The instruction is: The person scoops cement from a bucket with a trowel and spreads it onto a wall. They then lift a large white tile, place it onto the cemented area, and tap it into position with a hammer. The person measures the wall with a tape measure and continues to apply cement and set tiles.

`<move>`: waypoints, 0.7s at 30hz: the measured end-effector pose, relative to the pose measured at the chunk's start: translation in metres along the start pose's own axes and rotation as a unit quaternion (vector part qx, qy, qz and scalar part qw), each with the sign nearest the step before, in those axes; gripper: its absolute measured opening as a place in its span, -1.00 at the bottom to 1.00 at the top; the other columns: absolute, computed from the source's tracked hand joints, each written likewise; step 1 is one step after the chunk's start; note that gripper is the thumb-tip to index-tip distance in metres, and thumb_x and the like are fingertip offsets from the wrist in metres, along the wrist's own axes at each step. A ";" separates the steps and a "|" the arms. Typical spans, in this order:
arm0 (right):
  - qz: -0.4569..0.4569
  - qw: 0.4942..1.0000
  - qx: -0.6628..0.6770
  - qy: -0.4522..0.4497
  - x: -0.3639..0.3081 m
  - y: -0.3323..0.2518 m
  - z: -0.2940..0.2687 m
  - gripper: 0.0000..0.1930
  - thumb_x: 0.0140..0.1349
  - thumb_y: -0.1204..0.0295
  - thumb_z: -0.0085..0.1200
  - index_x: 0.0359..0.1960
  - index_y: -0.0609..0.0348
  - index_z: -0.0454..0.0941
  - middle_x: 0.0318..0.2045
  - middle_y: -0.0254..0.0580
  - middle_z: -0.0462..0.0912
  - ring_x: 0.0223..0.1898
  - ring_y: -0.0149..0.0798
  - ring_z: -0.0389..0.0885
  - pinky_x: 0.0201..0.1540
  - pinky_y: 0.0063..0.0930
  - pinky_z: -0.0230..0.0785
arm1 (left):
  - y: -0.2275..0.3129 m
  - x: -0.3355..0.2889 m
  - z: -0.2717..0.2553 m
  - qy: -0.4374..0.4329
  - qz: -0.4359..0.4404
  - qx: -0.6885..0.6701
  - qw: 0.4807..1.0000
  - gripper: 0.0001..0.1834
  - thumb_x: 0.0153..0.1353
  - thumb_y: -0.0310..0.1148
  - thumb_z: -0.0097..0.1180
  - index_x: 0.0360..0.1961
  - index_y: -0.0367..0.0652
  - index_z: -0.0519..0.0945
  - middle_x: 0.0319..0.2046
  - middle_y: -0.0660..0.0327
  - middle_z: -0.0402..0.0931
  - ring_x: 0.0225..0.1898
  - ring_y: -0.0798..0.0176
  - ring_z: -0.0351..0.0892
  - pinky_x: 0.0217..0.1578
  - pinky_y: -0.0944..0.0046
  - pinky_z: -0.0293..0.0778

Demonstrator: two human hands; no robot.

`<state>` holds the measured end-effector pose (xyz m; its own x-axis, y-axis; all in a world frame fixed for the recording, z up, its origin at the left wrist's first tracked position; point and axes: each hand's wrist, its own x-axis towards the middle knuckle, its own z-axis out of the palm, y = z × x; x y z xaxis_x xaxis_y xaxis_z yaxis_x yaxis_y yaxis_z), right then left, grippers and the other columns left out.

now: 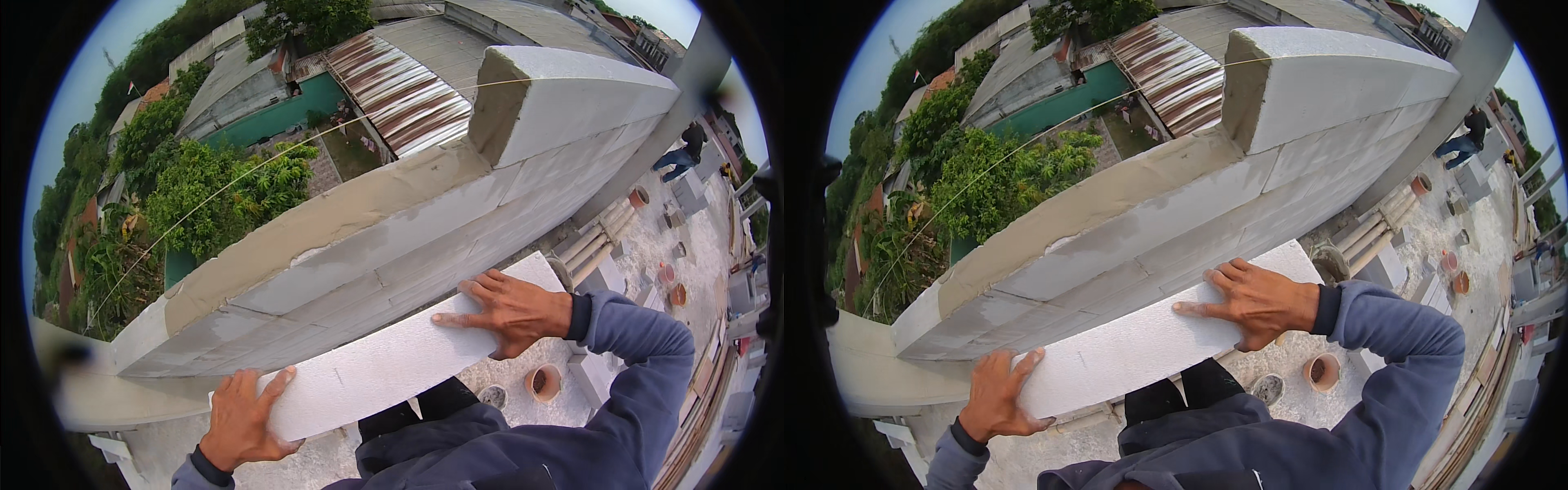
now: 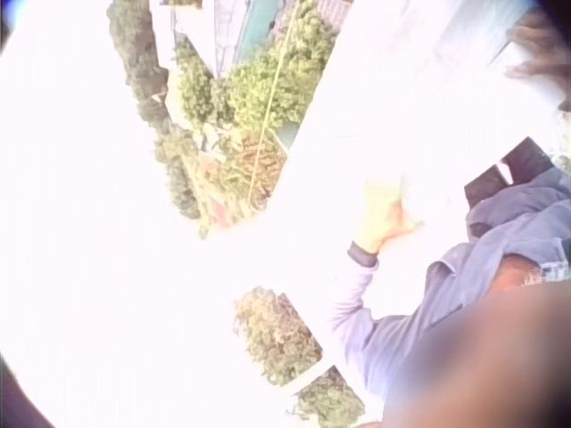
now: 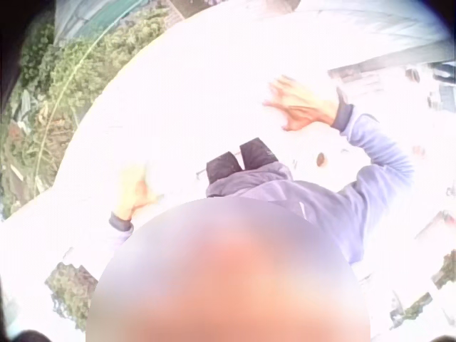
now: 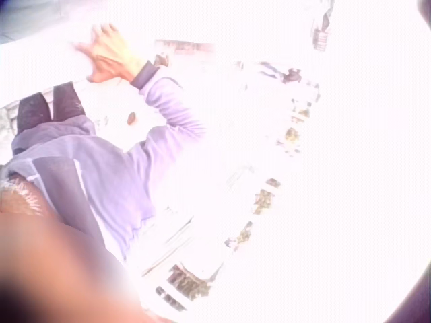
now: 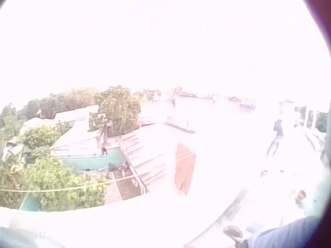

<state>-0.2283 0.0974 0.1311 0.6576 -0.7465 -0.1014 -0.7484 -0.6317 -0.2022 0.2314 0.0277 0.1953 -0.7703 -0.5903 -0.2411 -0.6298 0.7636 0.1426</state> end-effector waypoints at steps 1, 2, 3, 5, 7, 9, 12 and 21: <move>-0.002 1.000 0.008 -0.010 0.001 -0.009 -0.027 0.20 -0.28 0.14 0.49 0.57 -0.36 0.16 0.04 0.23 0.47 0.05 0.15 0.55 0.20 -0.02 0.40 | 0.002 -0.010 -0.023 -0.015 -0.007 0.006 1.000 0.16 -0.33 0.15 0.53 0.41 0.03 0.41 -0.14 -0.05 0.38 -0.09 -0.10 0.44 -0.09 -0.10 0.29; -0.002 0.999 0.020 -0.031 0.003 -0.018 -0.054 0.20 -0.27 0.15 0.49 0.57 -0.35 0.16 0.04 0.23 0.47 0.05 0.15 0.55 0.20 -0.02 0.40 | 0.004 -0.021 -0.046 -0.012 -0.010 0.009 1.000 0.20 -0.38 0.14 0.55 0.41 0.02 0.40 -0.12 -0.04 0.38 -0.07 -0.12 0.44 -0.06 -0.10 0.29; -0.004 0.999 0.006 -0.042 0.005 -0.027 -0.082 0.20 -0.29 0.14 0.49 0.56 -0.34 0.18 -0.01 0.21 0.50 0.01 0.15 0.57 0.20 -0.04 0.40 | 0.008 -0.031 -0.068 -0.016 -0.024 0.001 1.000 0.24 -0.43 0.14 0.57 0.42 0.02 0.39 -0.09 -0.04 0.39 -0.04 -0.14 0.43 -0.02 -0.10 0.29; -0.005 1.000 -0.003 -0.025 0.008 -0.043 -0.143 0.20 -0.30 0.15 0.50 0.56 -0.31 0.21 -0.07 0.17 0.52 -0.01 0.16 0.60 0.19 -0.04 0.43 | 0.010 -0.056 -0.113 0.023 -0.024 0.023 0.999 0.21 -0.40 0.13 0.56 0.41 0.01 0.41 -0.05 -0.09 0.41 0.01 -0.14 0.44 -0.01 -0.13 0.30; -0.001 1.000 -0.016 -0.011 0.010 -0.064 -0.200 0.18 -0.34 0.17 0.51 0.53 -0.26 0.27 -0.13 0.14 0.56 -0.04 0.16 0.64 0.17 -0.05 0.48 | 0.012 -0.084 -0.156 0.059 -0.022 0.036 0.997 0.22 -0.43 0.09 0.56 0.40 -0.02 0.41 0.00 -0.12 0.43 0.04 -0.15 0.46 0.00 -0.14 0.32; 0.030 0.999 -0.033 -0.003 0.013 -0.082 -0.262 0.18 -0.44 0.16 0.51 0.48 -0.27 0.36 -0.07 0.20 0.59 -0.02 0.15 0.66 0.17 -0.03 0.51 | 0.004 -0.106 -0.199 0.111 -0.006 0.063 0.992 0.26 -0.53 0.01 0.55 0.40 -0.06 0.41 0.04 -0.14 0.44 0.05 -0.17 0.48 0.02 -0.12 0.35; -0.001 0.988 -0.120 0.098 0.023 -0.101 -0.339 0.18 -0.59 0.20 0.45 0.42 -0.22 0.47 -0.13 0.15 0.66 -0.13 0.08 0.70 0.07 -0.05 0.55 | -0.009 -0.136 -0.263 0.146 -0.045 0.000 0.988 0.32 -0.64 -0.12 0.47 0.41 -0.15 0.36 0.08 -0.14 0.46 0.06 -0.20 0.53 0.06 -0.10 0.42; 0.031 0.978 -0.070 0.193 0.092 -0.123 -0.472 -0.31 -0.21 0.38 0.41 0.09 0.34 0.58 -0.14 0.06 0.73 -0.12 -0.08 0.71 0.01 -0.25 0.54 | -0.104 -0.135 -0.380 0.289 -0.098 0.224 0.926 0.41 -0.45 0.50 0.28 0.52 0.11 0.22 0.38 -0.06 0.35 0.29 -0.18 0.46 0.35 -0.27 0.35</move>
<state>-0.1172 0.0079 0.6062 0.5485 -0.7911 0.2708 -0.8085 -0.5844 -0.0697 0.3634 -0.0717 0.5777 -0.6522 -0.6713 0.3521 -0.7580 0.5823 -0.2939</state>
